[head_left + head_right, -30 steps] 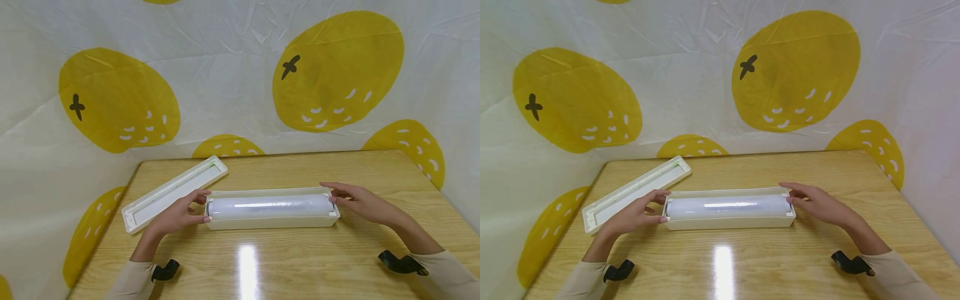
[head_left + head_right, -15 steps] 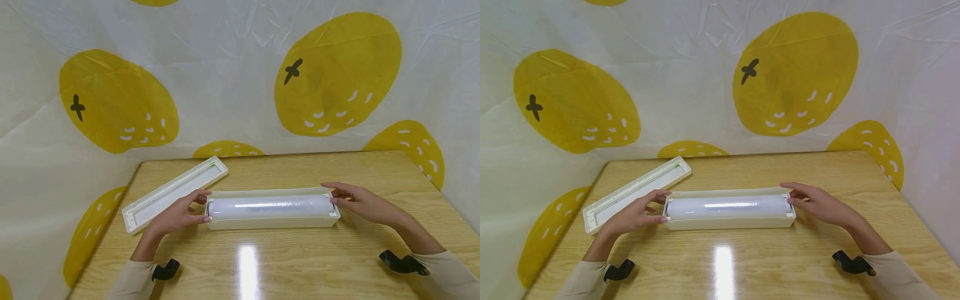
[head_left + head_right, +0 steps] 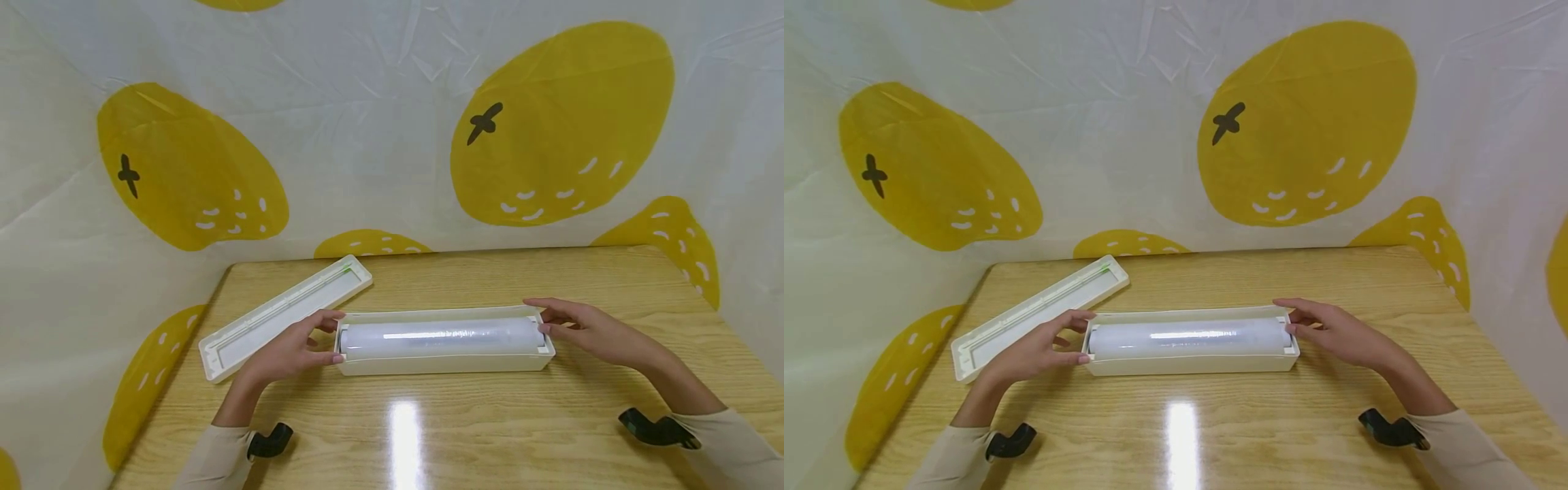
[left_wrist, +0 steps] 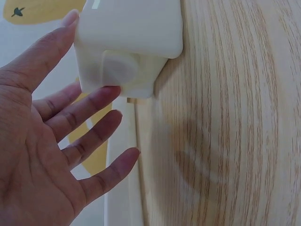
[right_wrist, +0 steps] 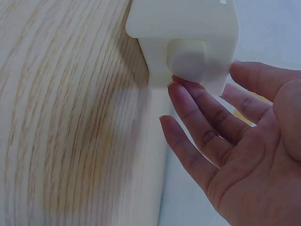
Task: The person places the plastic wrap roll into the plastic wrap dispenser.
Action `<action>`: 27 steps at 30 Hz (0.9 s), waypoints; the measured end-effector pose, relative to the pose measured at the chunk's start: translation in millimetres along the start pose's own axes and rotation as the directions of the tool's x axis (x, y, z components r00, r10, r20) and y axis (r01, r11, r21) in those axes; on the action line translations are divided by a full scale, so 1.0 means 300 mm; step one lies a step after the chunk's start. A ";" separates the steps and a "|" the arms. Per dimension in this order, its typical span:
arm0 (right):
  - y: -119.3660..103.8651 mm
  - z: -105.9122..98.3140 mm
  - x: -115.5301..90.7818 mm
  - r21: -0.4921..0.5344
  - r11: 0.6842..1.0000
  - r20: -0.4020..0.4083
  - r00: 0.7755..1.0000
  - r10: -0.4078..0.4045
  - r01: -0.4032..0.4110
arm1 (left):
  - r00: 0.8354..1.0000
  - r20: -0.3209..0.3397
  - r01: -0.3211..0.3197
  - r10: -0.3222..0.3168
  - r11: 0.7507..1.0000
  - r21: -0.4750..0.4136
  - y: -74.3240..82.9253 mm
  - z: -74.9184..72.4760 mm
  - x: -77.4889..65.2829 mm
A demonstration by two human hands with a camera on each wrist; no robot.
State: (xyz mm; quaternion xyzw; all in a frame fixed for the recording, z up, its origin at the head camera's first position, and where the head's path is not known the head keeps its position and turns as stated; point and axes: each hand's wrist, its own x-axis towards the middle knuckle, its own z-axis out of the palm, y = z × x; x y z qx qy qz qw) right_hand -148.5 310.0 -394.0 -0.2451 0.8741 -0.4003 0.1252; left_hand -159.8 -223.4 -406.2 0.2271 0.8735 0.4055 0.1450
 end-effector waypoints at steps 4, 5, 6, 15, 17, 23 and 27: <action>0.000 -0.001 0.000 -0.003 1.000 0.000 1.000 0.012 -0.012 | 1.000 0.005 -0.015 0.015 1.000 0.005 0.000 -0.002 0.000; 0.001 -0.001 0.000 -0.004 1.000 0.000 1.000 0.016 -0.016 | 1.000 0.005 -0.017 0.017 1.000 0.004 -0.001 -0.003 0.000; 0.001 -0.001 -0.001 -0.006 1.000 0.000 1.000 0.018 -0.018 | 1.000 0.007 -0.023 0.023 1.000 0.005 -0.001 -0.004 -0.001; 0.004 -0.004 0.001 -0.006 1.000 -0.001 1.000 0.012 -0.012 | 0.999 -0.009 -0.052 0.052 0.999 -0.013 -0.008 -0.040 -0.017; 0.004 -0.005 0.001 -0.006 1.000 0.000 1.000 0.013 -0.013 | 0.998 -0.019 -0.060 0.060 0.998 0.001 -0.011 -0.056 -0.022; 0.006 -0.006 -0.001 0.017 1.000 0.007 1.000 0.021 -0.021 | 0.997 -0.048 -0.064 0.065 0.997 0.032 -0.030 -0.110 -0.035; 0.005 -0.007 -0.002 0.022 0.999 0.009 1.000 0.024 -0.024 | 0.996 -0.081 -0.043 0.048 0.997 0.056 -0.045 -0.140 -0.038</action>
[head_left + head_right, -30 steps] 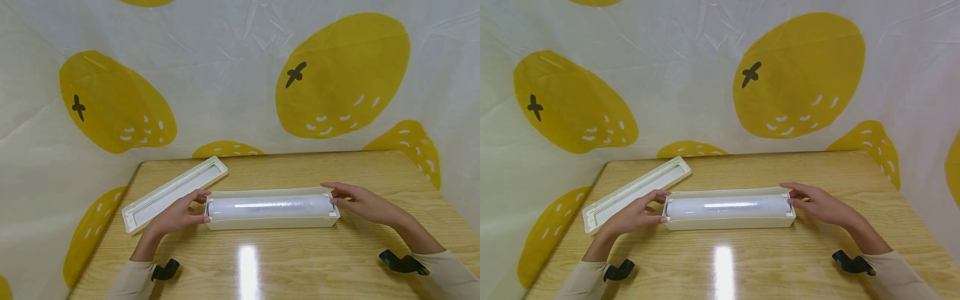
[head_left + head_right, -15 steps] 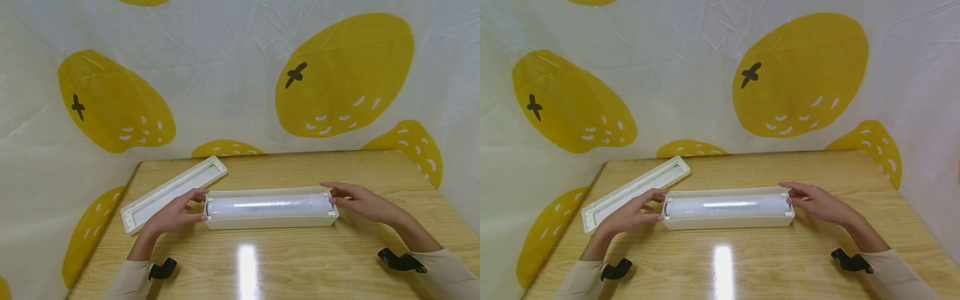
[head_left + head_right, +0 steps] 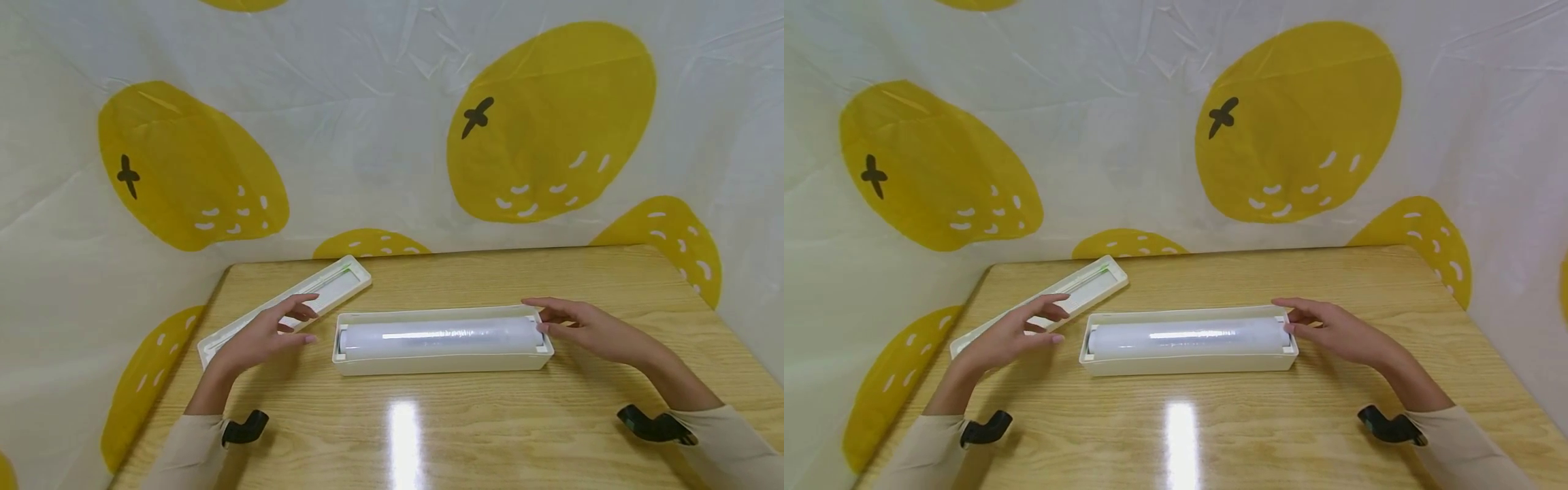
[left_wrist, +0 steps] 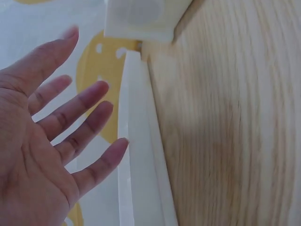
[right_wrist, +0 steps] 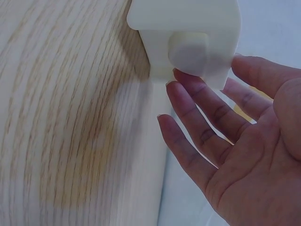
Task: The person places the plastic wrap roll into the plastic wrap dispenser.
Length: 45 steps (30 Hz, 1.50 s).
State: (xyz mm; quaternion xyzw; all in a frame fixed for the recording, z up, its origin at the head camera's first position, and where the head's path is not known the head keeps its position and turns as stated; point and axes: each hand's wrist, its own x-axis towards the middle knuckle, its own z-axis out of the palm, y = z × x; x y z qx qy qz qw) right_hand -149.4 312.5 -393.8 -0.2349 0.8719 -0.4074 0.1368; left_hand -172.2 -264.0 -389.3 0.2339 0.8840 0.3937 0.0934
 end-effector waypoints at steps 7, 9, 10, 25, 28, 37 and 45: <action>0.001 -0.001 0.001 0.006 1.000 0.002 1.000 0.000 0.000 | 0.999 -0.035 0.033 -0.032 0.999 0.033 -0.034 -0.050 0.013; 0.001 -0.001 0.002 0.000 1.000 -0.002 1.000 -0.001 0.001 | 0.998 -0.044 0.036 -0.035 0.999 0.029 -0.048 -0.066 0.017; 0.001 -0.001 0.002 -0.004 1.000 -0.004 1.000 -0.001 0.001 | 0.998 -0.050 0.039 -0.037 0.999 0.033 -0.053 -0.075 0.019; 0.003 0.000 0.006 -0.002 1.000 -0.006 1.000 -0.007 0.007 | 0.989 -0.150 0.033 -0.015 0.993 0.116 -0.137 -0.170 0.016; 0.003 0.000 0.005 -0.003 1.000 -0.008 1.000 -0.006 0.006 | 0.987 -0.160 0.040 -0.020 0.992 0.121 -0.154 -0.187 0.012; 0.003 0.001 0.005 0.004 1.000 -0.007 1.000 -0.001 0.001 | 0.987 -0.137 0.102 -0.089 0.991 0.089 -0.224 -0.211 -0.017; 0.003 -0.001 0.005 -0.001 1.000 -0.001 1.000 0.003 -0.003 | 0.982 -0.127 0.163 -0.140 0.969 0.187 -0.277 -0.202 -0.022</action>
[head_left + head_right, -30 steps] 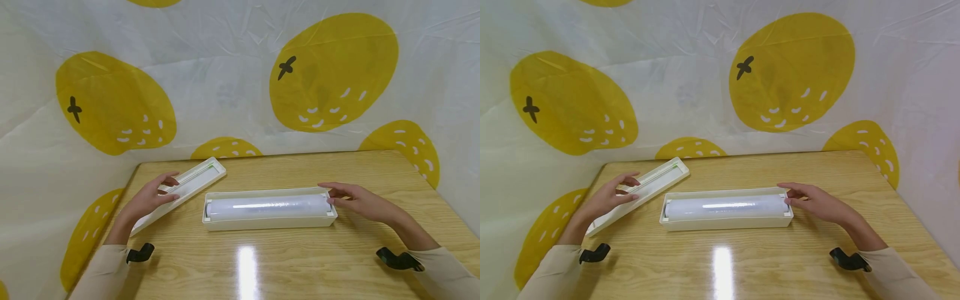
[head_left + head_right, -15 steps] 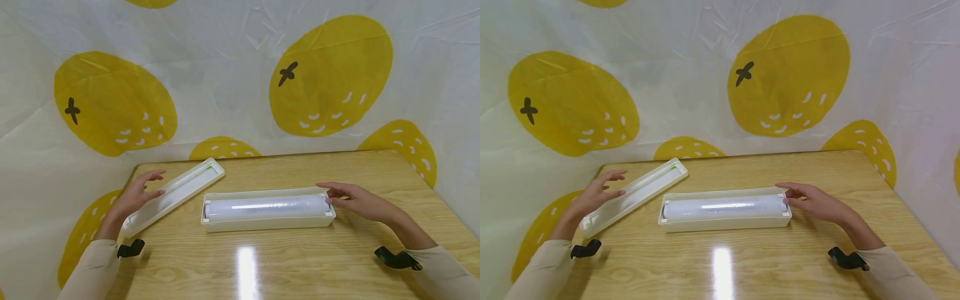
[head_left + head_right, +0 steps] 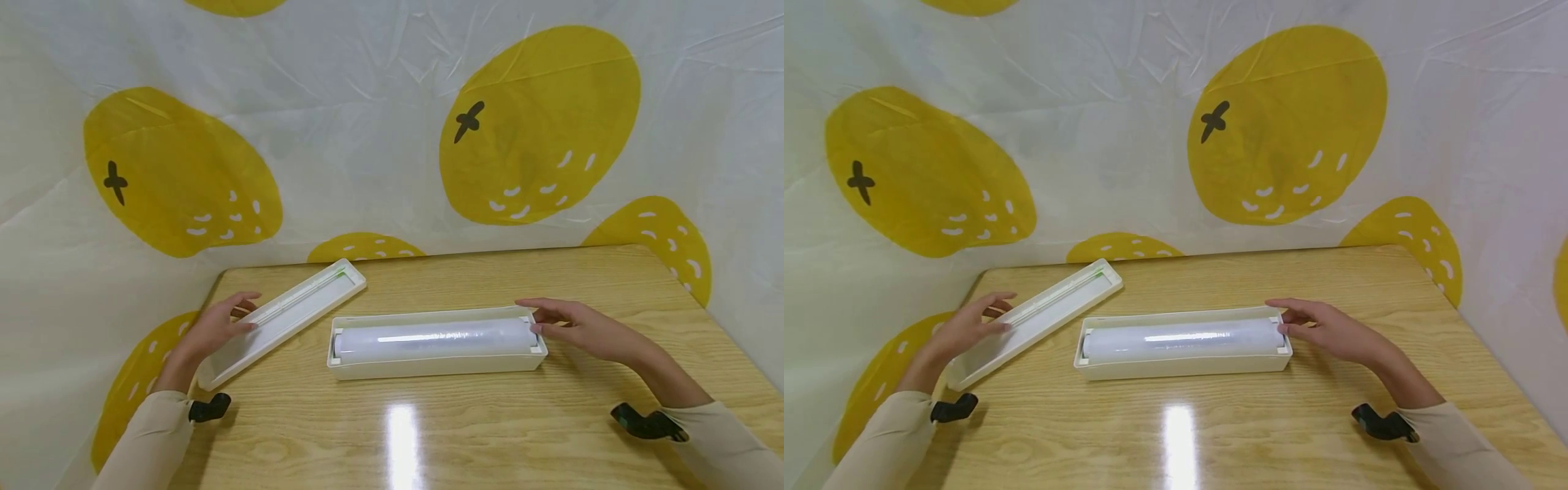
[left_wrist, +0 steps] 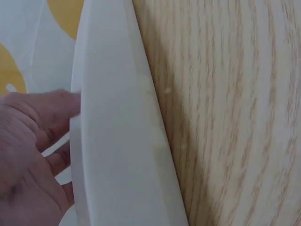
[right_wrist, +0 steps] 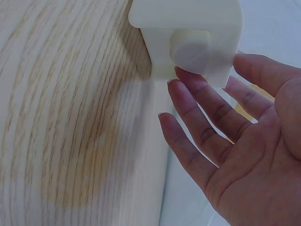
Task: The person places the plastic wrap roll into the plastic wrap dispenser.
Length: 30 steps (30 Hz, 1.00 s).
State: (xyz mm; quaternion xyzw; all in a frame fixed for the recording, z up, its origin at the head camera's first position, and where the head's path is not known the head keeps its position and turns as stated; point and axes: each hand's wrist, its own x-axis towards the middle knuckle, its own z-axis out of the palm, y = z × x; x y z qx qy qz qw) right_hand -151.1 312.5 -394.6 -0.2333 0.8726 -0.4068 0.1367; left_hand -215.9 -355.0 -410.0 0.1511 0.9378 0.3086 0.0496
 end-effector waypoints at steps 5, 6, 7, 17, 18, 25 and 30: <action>0.001 0.001 0.003 0.004 1.000 0.006 1.000 -0.017 0.017 | 1.000 0.018 0.017 -0.018 0.998 0.054 -0.009 0.003 0.003; 0.001 0.001 0.003 0.005 1.000 0.006 1.000 -0.019 0.019 | 1.000 0.019 0.013 -0.015 0.998 0.055 -0.009 0.002 0.003; 0.000 0.002 0.003 0.005 1.000 0.006 1.000 -0.020 0.020 | 1.000 0.021 0.007 -0.008 0.998 0.057 -0.008 0.002 0.004; -0.008 0.000 -0.002 0.000 1.000 0.003 1.000 -0.007 0.007 | 1.000 0.020 0.010 -0.011 0.999 0.047 0.017 -0.010 0.003; -0.009 -0.001 -0.003 -0.004 1.000 0.003 1.000 -0.005 0.005 | 1.000 0.020 0.009 -0.010 0.999 0.042 0.020 -0.011 0.002; -0.010 -0.002 -0.003 -0.021 1.000 0.001 1.000 0.004 -0.004 | 1.000 -0.005 0.010 -0.010 0.999 -0.050 0.049 -0.014 -0.004; -0.010 -0.004 -0.002 -0.030 1.000 -0.004 1.000 0.007 -0.007 | 1.000 -0.017 0.010 -0.011 0.995 -0.099 0.077 -0.021 -0.004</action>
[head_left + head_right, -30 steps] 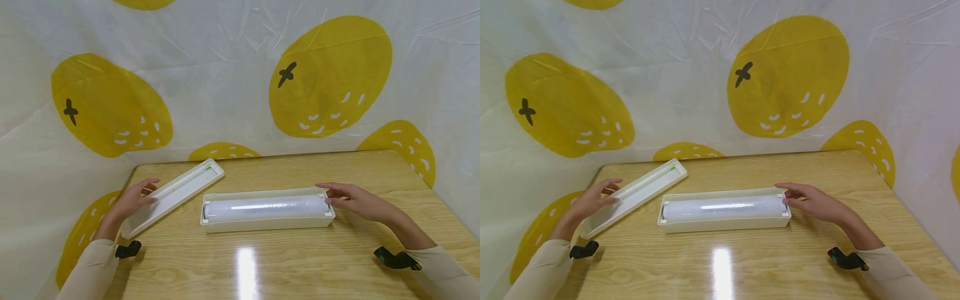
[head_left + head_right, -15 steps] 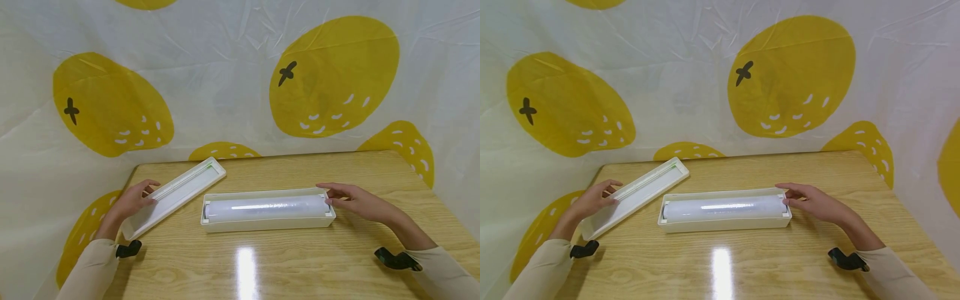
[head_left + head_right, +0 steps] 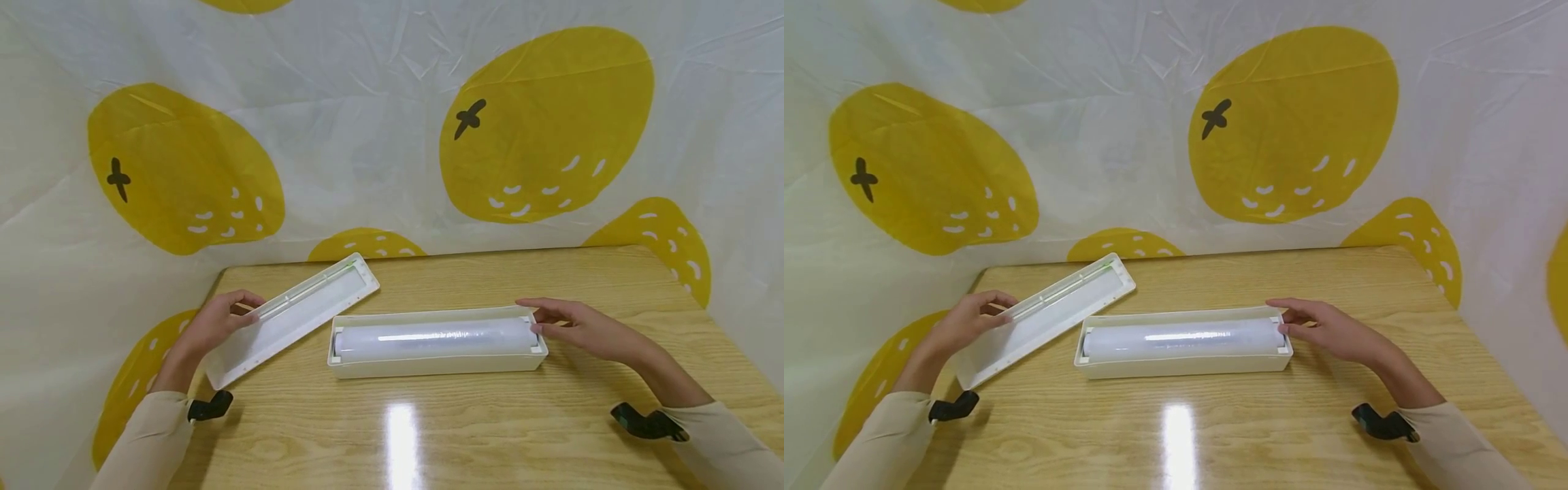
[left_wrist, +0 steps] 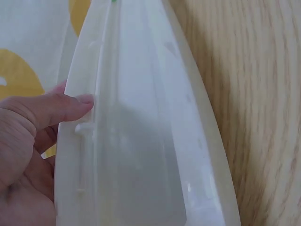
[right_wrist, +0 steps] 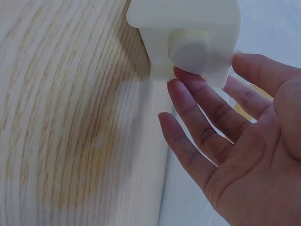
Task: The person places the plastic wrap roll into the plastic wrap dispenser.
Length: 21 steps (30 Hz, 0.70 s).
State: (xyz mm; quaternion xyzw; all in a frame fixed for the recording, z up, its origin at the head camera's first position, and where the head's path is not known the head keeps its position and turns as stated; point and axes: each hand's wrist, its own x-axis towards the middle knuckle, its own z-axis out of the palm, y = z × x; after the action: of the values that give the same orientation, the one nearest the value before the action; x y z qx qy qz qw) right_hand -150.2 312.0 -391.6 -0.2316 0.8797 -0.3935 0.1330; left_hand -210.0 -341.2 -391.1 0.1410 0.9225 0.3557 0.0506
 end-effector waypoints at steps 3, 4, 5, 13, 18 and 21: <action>-0.003 -0.001 0.003 -0.003 1.000 -0.001 1.000 -0.002 0.002 | 1.000 -0.008 -0.009 0.009 1.000 -0.015 0.017 -0.004 0.001; -0.004 -0.002 0.004 -0.002 1.000 0.002 1.000 -0.002 0.002 | 1.000 -0.011 -0.012 0.012 1.000 -0.018 0.021 -0.005 0.001; -0.005 -0.002 0.004 -0.001 1.000 0.005 1.000 -0.001 0.001 | 1.000 -0.014 -0.017 0.017 1.000 -0.023 0.026 -0.006 0.000; -0.004 -0.003 0.007 -0.011 1.000 0.014 1.000 -0.018 0.018 | 0.998 -0.026 -0.062 0.062 0.998 0.010 0.053 -0.002 0.005; -0.004 0.000 0.010 -0.014 0.999 0.005 1.000 -0.031 0.031 | 0.996 -0.013 -0.087 0.088 0.996 0.035 0.072 0.001 0.016; -0.005 0.000 0.011 -0.011 0.999 0.001 0.999 -0.034 0.034 | 0.996 -0.010 -0.084 0.085 0.995 0.053 0.088 0.003 0.022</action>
State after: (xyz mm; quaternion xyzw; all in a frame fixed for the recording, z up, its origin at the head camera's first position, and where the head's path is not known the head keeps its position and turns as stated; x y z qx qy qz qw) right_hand -152.5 309.4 -390.6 -0.2473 0.8778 -0.3907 0.1254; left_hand -210.2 -320.1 -374.1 0.1791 0.9250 0.3341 0.0261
